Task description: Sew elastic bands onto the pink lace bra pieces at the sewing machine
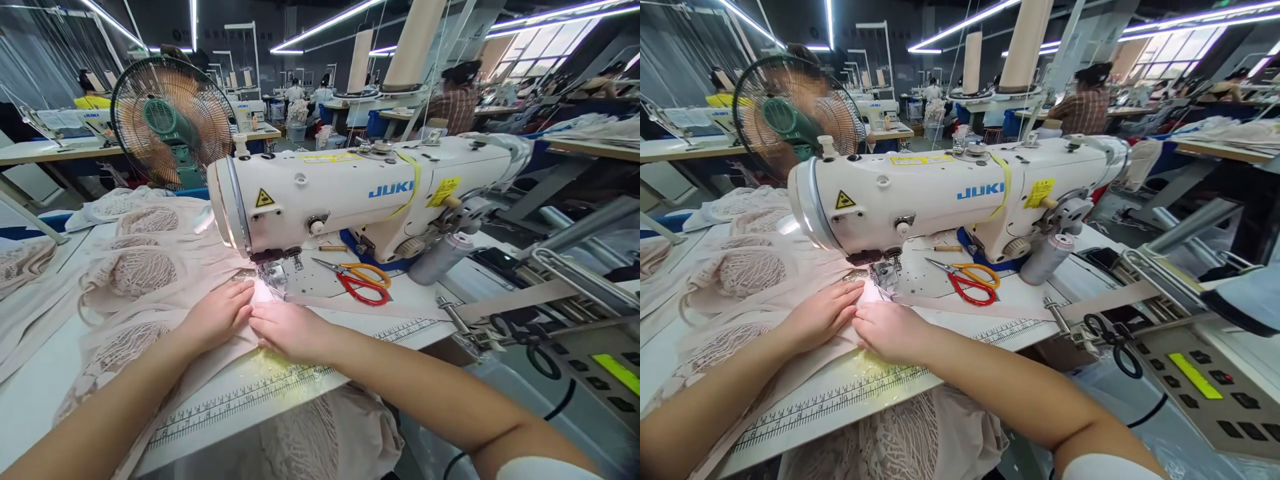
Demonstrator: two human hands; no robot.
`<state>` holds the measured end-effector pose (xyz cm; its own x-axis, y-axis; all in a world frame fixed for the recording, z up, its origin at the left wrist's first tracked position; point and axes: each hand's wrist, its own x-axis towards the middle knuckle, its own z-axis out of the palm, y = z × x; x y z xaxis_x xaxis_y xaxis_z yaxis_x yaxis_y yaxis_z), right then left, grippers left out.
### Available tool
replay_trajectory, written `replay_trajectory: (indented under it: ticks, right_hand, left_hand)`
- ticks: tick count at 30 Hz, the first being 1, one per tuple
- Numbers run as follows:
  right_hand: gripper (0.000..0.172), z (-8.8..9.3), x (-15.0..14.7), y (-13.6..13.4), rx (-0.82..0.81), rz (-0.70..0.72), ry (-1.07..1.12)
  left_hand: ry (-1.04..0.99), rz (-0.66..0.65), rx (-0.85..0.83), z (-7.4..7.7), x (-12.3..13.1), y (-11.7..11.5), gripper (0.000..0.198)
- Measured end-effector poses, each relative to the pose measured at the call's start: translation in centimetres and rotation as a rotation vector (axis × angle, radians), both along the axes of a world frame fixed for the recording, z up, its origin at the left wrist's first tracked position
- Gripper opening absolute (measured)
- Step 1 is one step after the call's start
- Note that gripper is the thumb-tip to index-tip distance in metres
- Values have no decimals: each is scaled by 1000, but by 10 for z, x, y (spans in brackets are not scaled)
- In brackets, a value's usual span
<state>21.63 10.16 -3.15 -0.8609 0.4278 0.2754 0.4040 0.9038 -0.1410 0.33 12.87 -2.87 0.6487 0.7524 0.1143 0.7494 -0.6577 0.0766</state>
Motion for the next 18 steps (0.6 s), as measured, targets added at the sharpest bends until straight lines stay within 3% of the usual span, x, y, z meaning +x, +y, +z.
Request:
replay_trajectory:
  ticks: [6,13,18]
  right_hand:
    - [27,-7,7,4,-4,-24,59]
    - [19,6,10,-7,-106,-11,-13]
    - [25,9,14,-11,-138,43,-8]
  left_hand:
    - [-7,5,26,3,3,10,45]
    - [-49,-72,-22,10,0,5,41]
    - [-71,-102,-27,12,-3,6,37]
